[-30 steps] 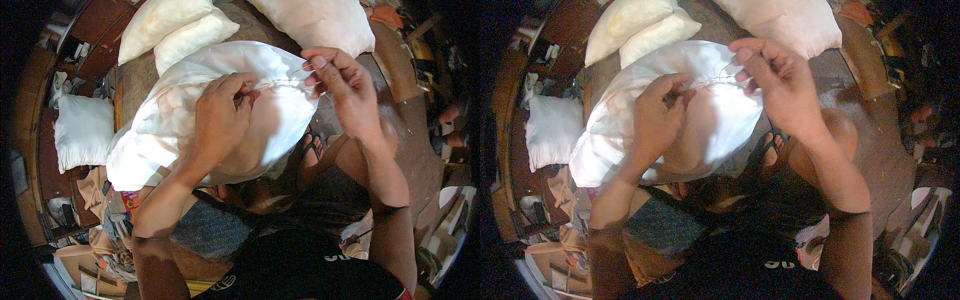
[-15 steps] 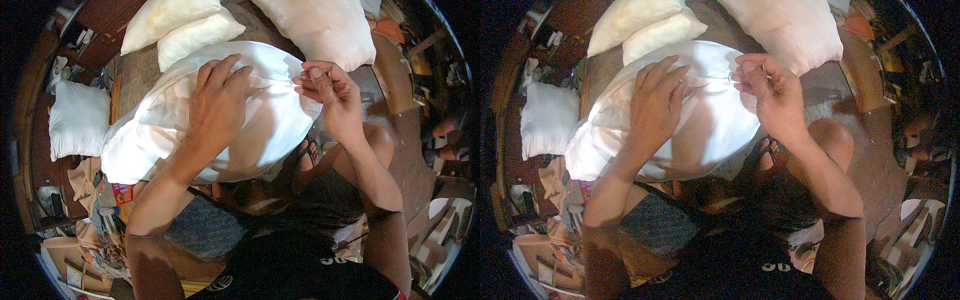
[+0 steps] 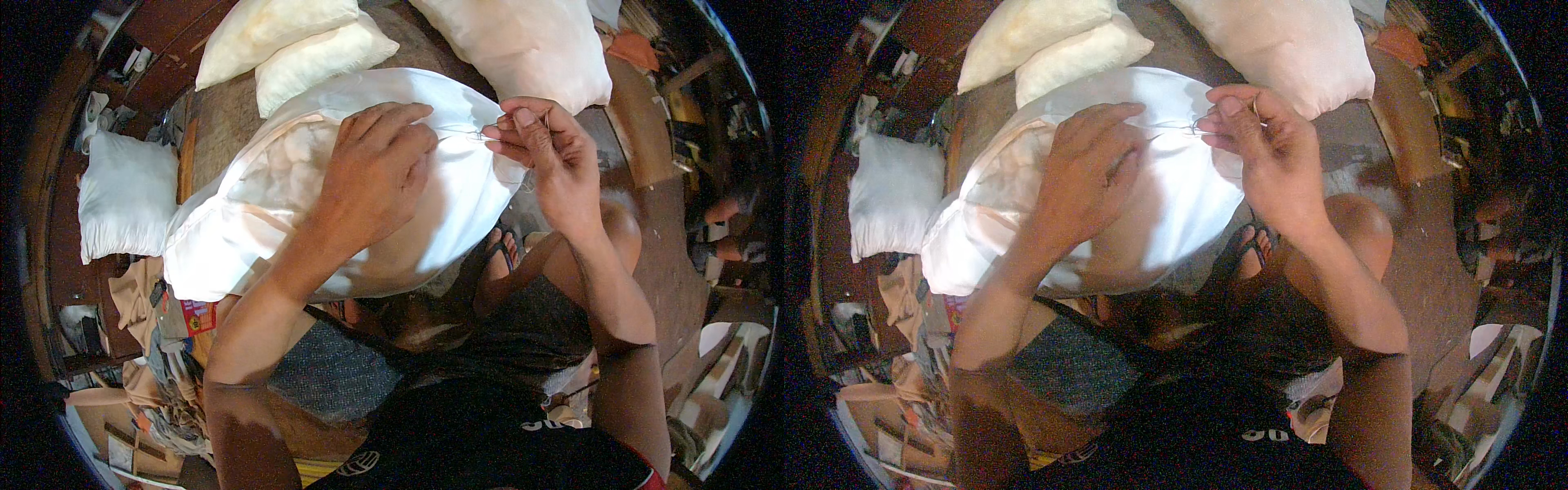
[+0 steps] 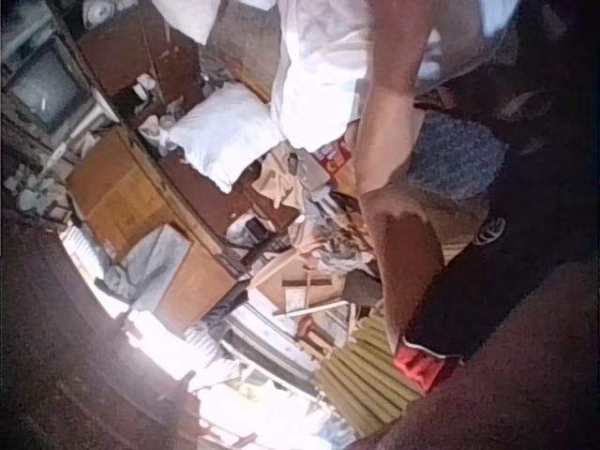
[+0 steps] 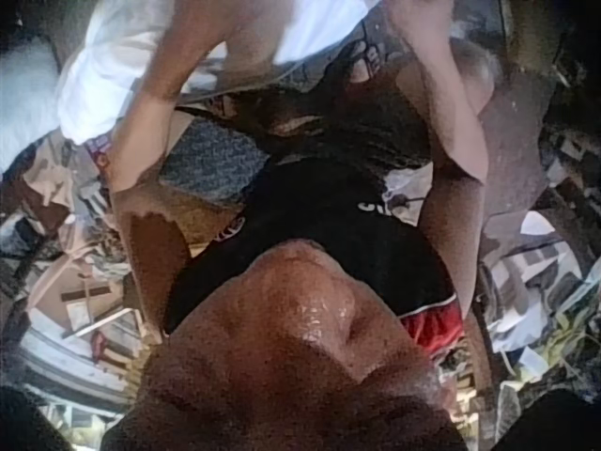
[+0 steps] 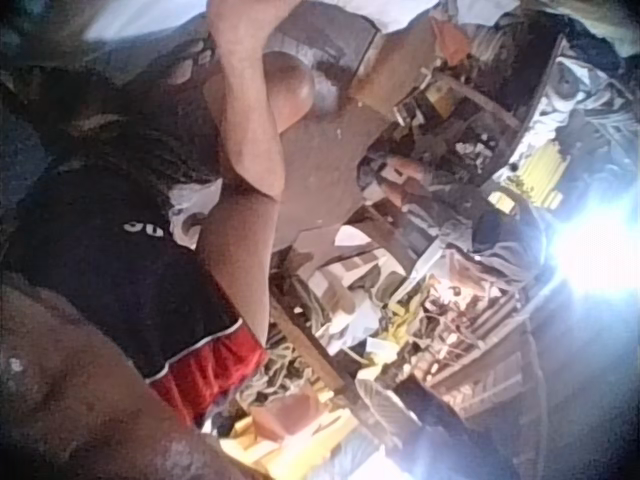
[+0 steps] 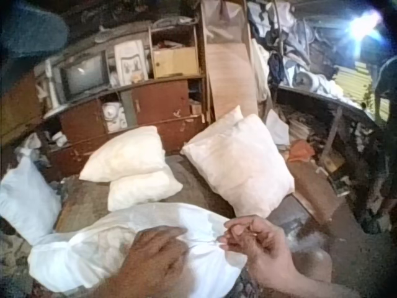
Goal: The person hand-sews the opening of a white pillow using a needle and thread. They pull the thread tight to close the seam and then use scissors to cut the excess thread.
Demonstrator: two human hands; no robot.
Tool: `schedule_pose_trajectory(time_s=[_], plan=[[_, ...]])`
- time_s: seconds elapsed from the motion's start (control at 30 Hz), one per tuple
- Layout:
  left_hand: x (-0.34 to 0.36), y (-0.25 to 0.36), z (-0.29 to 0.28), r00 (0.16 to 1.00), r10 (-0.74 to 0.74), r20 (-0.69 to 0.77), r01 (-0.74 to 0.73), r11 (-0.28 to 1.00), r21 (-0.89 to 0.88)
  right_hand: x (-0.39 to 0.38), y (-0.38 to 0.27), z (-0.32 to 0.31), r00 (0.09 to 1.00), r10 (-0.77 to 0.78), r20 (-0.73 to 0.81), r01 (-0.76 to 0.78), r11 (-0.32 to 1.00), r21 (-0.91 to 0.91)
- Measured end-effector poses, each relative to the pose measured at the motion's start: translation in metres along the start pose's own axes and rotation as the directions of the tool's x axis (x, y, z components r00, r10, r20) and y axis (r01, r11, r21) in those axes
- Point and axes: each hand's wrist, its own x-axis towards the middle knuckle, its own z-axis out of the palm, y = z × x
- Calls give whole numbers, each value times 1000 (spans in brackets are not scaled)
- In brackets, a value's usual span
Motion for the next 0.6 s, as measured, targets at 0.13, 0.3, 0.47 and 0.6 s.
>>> schedule_pose_trajectory(time_s=[0.13,0.3,0.47,0.6], plan=[[0,7,3,995,-62,74,60,998,30,-2,0,0,1000,-9,5,9,1000,2],[0,6,3,989,-120,91,120,993,10,-2,1,0,1000,-5,0,5,1000,15],[2,3,2,981,-175,87,186,974,-128,-3,2,0,1000,-18,9,18,1000,-1],[2,3,3,986,-158,48,164,974,-154,-4,3,1,1000,-16,-1,16,1000,-8]])
